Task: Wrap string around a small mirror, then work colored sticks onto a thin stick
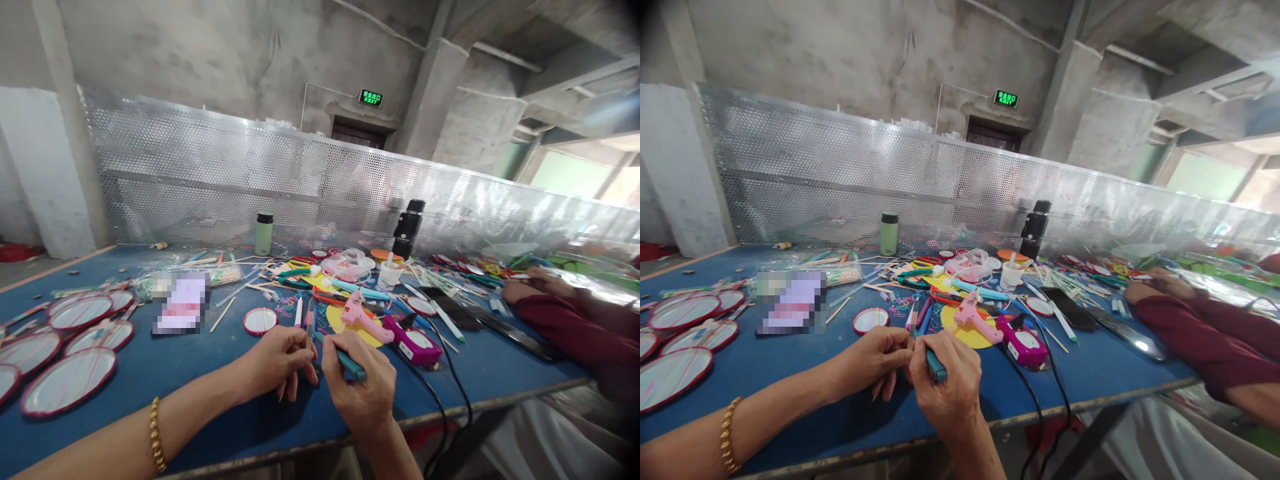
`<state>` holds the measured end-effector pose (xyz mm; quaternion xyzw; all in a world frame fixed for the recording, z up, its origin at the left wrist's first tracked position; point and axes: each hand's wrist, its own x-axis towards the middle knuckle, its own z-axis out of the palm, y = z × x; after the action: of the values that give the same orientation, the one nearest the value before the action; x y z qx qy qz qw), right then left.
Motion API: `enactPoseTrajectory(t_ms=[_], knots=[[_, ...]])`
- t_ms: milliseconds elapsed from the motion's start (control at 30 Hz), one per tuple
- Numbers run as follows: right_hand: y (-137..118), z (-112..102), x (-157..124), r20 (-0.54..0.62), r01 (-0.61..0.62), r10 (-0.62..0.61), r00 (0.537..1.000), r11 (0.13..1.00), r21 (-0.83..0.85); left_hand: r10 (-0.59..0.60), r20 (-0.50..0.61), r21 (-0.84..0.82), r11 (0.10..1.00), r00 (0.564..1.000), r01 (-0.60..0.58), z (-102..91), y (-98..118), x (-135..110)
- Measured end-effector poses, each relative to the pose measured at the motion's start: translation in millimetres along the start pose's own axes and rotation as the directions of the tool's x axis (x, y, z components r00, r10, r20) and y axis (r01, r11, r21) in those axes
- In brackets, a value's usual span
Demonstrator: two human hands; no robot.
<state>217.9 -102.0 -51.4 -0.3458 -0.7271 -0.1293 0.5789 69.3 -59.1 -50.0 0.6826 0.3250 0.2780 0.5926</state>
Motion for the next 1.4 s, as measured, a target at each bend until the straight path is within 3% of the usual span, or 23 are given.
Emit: enactPoseTrajectory(t_ms=[267, 467, 567, 667, 833, 933, 1100, 1267, 1400], knots=[[-1.4, -1.8, 0.2, -0.040, 0.017, -0.017, 0.999, 1.000, 0.001, -0.022, 0.003, -0.049, 0.999, 1.000, 0.022, -0.9, -3.3, 2.9], [0.5, -9.2, 2.6, -0.119, -0.018, 0.017, 0.993, 1.000, -0.009, 0.032, -0.124, -0.041, 0.998, 0.992, -0.038, -17.5, 11.5, -1.7], [8.6, -14.9, 4.6, -0.013, -0.065, 0.065, 0.998, 0.998, 0.010, 0.075, -0.179, 0.022, 0.997, 0.981, -0.072, -26.0, 18.4, -5.8], [22.4, -20.0, 3.4, 0.128, -0.101, 0.110, 0.986, 0.992, -0.073, 0.009, -0.155, 0.046, 0.999, 0.988, -0.002, -25.4, 13.5, -4.5], [44.0, -26.2, 12.0, 0.425, 0.042, 0.119, 0.897, 0.936, -0.350, -0.045, -0.082, -0.024, 0.999, 0.996, 0.043, -19.3, 0.1, 3.0], [49.3, -28.3, 32.3, 0.548, 0.136, 0.144, 0.824, 0.889, -0.438, -0.030, -0.152, 0.003, 1.000, 0.988, 0.031, -21.6, 7.2, 2.5], [54.6, -19.1, 58.6, 0.688, 0.315, 0.155, 0.709, 0.804, -0.505, -0.039, -0.127, 0.051, 0.998, 0.991, 0.046, -22.7, 29.7, -1.8], [61.9, 3.9, 49.5, 0.790, 0.481, 0.131, 0.599, 0.730, -0.486, -0.022, -0.109, 0.081, 0.996, 0.994, 0.031, -18.4, 32.6, -1.5], [68.2, 18.0, 38.6, 0.803, 0.498, 0.139, 0.579, 0.719, -0.484, -0.015, -0.094, -0.022, 1.000, 0.995, 0.013, -20.2, 15.5, 3.6]])
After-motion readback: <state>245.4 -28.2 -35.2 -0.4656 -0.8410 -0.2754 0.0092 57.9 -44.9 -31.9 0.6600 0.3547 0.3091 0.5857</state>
